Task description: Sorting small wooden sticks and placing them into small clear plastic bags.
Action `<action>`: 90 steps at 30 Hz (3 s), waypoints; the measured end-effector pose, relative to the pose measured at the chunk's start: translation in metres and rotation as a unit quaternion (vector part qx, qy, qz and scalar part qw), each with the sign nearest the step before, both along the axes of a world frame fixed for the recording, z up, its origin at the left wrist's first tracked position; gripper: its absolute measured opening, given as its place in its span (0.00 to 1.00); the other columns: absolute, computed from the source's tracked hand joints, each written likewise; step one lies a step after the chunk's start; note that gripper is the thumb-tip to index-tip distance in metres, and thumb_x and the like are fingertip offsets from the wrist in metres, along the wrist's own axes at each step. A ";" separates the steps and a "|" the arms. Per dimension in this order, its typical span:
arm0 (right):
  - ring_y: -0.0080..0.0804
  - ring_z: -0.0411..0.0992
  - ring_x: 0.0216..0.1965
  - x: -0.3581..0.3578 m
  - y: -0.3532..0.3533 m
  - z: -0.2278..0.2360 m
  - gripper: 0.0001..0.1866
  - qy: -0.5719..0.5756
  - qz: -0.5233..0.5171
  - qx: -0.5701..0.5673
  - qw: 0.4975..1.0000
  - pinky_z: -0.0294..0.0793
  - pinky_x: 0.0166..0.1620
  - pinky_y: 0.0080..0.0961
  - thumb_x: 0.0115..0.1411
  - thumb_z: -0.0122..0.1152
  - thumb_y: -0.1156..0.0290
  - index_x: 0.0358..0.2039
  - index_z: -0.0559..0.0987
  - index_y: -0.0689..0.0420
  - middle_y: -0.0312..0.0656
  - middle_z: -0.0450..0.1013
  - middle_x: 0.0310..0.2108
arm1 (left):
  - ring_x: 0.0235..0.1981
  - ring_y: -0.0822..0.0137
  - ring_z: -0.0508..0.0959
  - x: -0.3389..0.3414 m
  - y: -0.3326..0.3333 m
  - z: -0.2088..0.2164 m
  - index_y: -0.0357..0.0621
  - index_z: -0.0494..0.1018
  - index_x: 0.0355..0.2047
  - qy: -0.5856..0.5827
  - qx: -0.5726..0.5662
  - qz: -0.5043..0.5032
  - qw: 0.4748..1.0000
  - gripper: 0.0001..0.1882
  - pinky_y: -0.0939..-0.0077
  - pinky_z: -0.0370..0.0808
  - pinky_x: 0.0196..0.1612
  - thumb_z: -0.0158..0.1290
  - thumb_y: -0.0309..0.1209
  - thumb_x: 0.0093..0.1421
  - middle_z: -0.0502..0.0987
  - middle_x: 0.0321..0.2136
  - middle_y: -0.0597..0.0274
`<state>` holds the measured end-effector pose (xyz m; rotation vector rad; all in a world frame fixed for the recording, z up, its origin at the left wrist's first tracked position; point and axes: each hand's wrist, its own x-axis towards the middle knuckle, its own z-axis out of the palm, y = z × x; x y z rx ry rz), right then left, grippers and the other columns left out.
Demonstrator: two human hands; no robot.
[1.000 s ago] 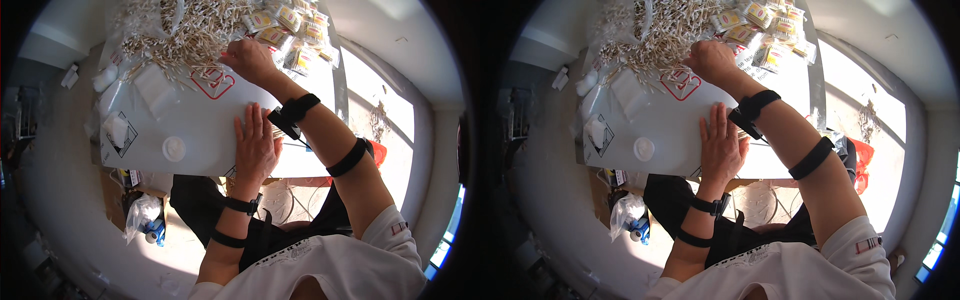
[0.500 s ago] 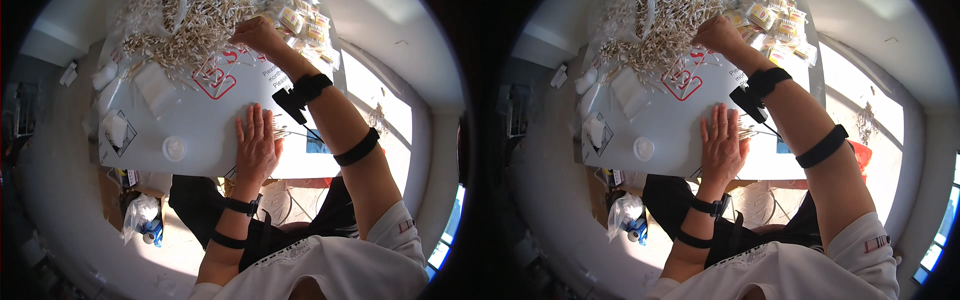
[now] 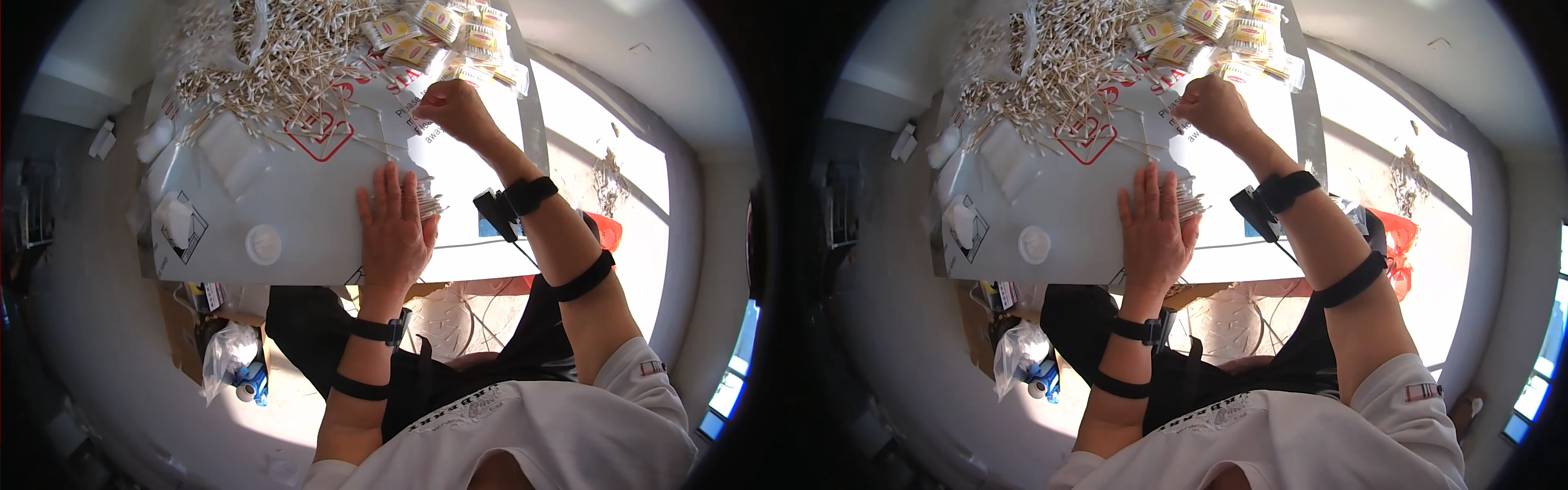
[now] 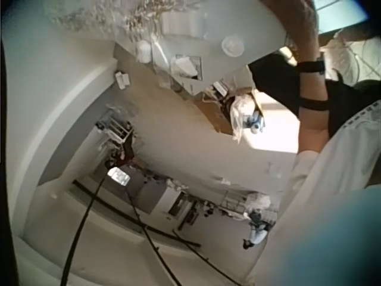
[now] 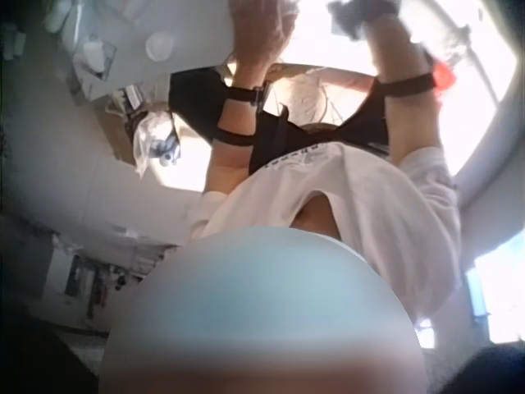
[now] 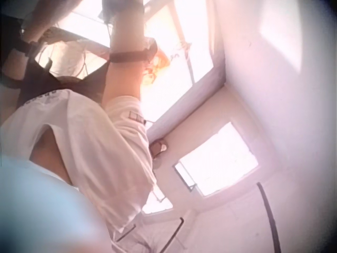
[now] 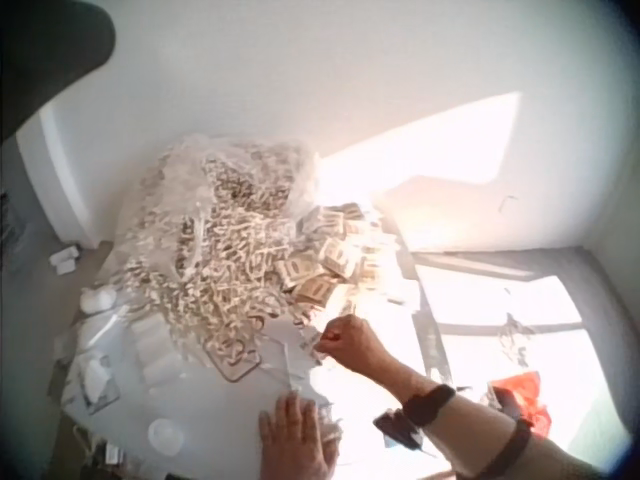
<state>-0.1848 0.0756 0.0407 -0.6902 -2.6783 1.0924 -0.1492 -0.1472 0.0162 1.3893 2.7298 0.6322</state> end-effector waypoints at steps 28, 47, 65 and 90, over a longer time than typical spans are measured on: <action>0.40 0.76 0.33 0.032 -0.033 0.001 0.05 0.040 0.061 0.076 0.994 0.75 0.37 0.34 0.53 0.63 0.70 0.29 0.79 0.58 0.42 0.75 0.31 | 0.70 0.52 0.50 0.002 0.002 0.001 0.37 0.54 0.65 0.025 -0.030 -0.003 0.999 0.38 0.44 0.44 0.68 0.50 0.46 0.62 0.51 0.68 0.47; 0.29 0.68 0.55 0.109 -0.053 -0.014 0.13 0.196 -0.072 -0.211 0.955 0.68 0.57 0.24 0.61 0.51 0.82 0.43 0.80 0.59 0.41 0.71 0.51 | 0.67 0.45 0.53 -0.006 -0.002 0.002 0.39 0.55 0.65 0.008 0.053 -0.016 0.998 0.35 0.41 0.48 0.66 0.51 0.42 0.63 0.55 0.65 0.46; 0.39 0.59 0.64 0.129 -0.081 -0.031 0.19 0.347 -0.156 -0.283 0.880 0.55 0.65 0.30 0.69 0.46 0.70 0.57 0.69 0.66 0.51 0.62 0.62 | 0.70 0.49 0.47 -0.008 0.026 -0.010 0.39 0.49 0.67 -0.211 0.295 0.080 0.928 0.30 0.56 0.46 0.69 0.39 0.41 0.71 0.45 0.69 0.43; 0.33 0.74 0.30 0.132 -0.039 -0.017 0.03 0.180 -0.132 -0.063 0.973 0.72 0.34 0.27 0.55 0.62 0.76 0.31 0.79 0.59 0.41 0.72 0.29 | 0.69 0.44 0.48 0.024 0.017 0.001 0.38 0.46 0.67 -0.003 -0.001 -0.032 0.999 0.53 0.40 0.47 0.66 0.64 0.46 0.50 0.46 0.68 0.42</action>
